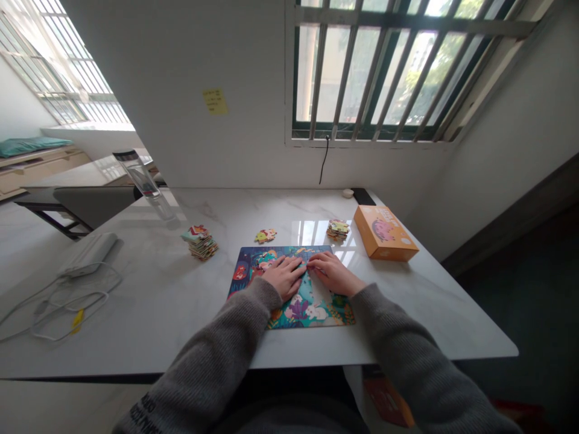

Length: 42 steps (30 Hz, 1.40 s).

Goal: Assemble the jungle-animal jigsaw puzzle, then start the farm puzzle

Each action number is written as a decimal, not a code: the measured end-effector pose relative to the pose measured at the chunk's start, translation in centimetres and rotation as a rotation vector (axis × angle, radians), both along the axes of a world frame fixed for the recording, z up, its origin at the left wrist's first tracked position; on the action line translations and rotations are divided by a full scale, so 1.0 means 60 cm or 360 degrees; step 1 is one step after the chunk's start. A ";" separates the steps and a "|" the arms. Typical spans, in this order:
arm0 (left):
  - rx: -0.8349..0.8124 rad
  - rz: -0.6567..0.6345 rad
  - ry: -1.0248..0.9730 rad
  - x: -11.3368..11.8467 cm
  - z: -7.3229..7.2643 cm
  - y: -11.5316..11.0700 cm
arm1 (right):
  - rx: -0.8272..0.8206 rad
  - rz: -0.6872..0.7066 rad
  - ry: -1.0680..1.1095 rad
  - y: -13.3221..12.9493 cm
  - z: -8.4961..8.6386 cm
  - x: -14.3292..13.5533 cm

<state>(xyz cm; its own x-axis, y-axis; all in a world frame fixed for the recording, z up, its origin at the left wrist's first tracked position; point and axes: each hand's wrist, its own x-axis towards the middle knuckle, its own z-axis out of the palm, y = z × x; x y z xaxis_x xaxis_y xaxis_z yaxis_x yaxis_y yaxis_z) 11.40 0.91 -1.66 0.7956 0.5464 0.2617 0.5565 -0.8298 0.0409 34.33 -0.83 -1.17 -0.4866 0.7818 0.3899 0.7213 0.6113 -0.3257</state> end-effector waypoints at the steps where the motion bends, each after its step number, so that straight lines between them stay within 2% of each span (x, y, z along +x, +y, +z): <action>1: 0.0002 -0.0006 0.0001 0.000 0.001 -0.001 | 0.0000 0.0004 -0.0005 0.000 -0.001 0.000; 5: -0.0033 0.0051 -0.0066 -0.012 0.021 0.004 | -0.0012 0.0025 -0.0015 -0.003 0.001 -0.001; 10: -0.0115 0.0492 -0.0251 -0.071 0.049 0.034 | -0.0042 -0.0001 -0.0019 -0.007 0.008 -0.004; 12: -0.0150 0.0644 -0.0241 -0.095 0.051 0.044 | -0.0052 -0.0004 -0.0023 -0.008 0.009 -0.004; 15: -0.0196 0.0763 -0.0138 -0.114 0.047 0.049 | -0.0070 -0.0011 -0.0025 -0.009 0.010 -0.004; 21: -0.0280 0.0856 0.0023 -0.112 0.037 0.049 | -0.0086 -0.0001 -0.0008 -0.009 0.011 -0.004; 30: -0.0187 0.0731 -0.0178 -0.120 0.035 0.058 | -0.0070 0.0003 -0.0015 -0.008 0.007 -0.002; 33: -0.0054 0.0542 -0.0401 -0.101 0.036 0.051 | -0.0030 -0.0011 0.0008 -0.010 0.014 -0.005; 38: 0.0043 0.0045 -0.0641 -0.045 0.034 0.018 | 0.0031 0.0090 0.0198 -0.022 0.033 -0.018; 42: 0.0018 -0.0055 -0.0762 -0.022 0.039 -0.005 | -0.0020 0.0189 0.0325 -0.028 0.037 -0.025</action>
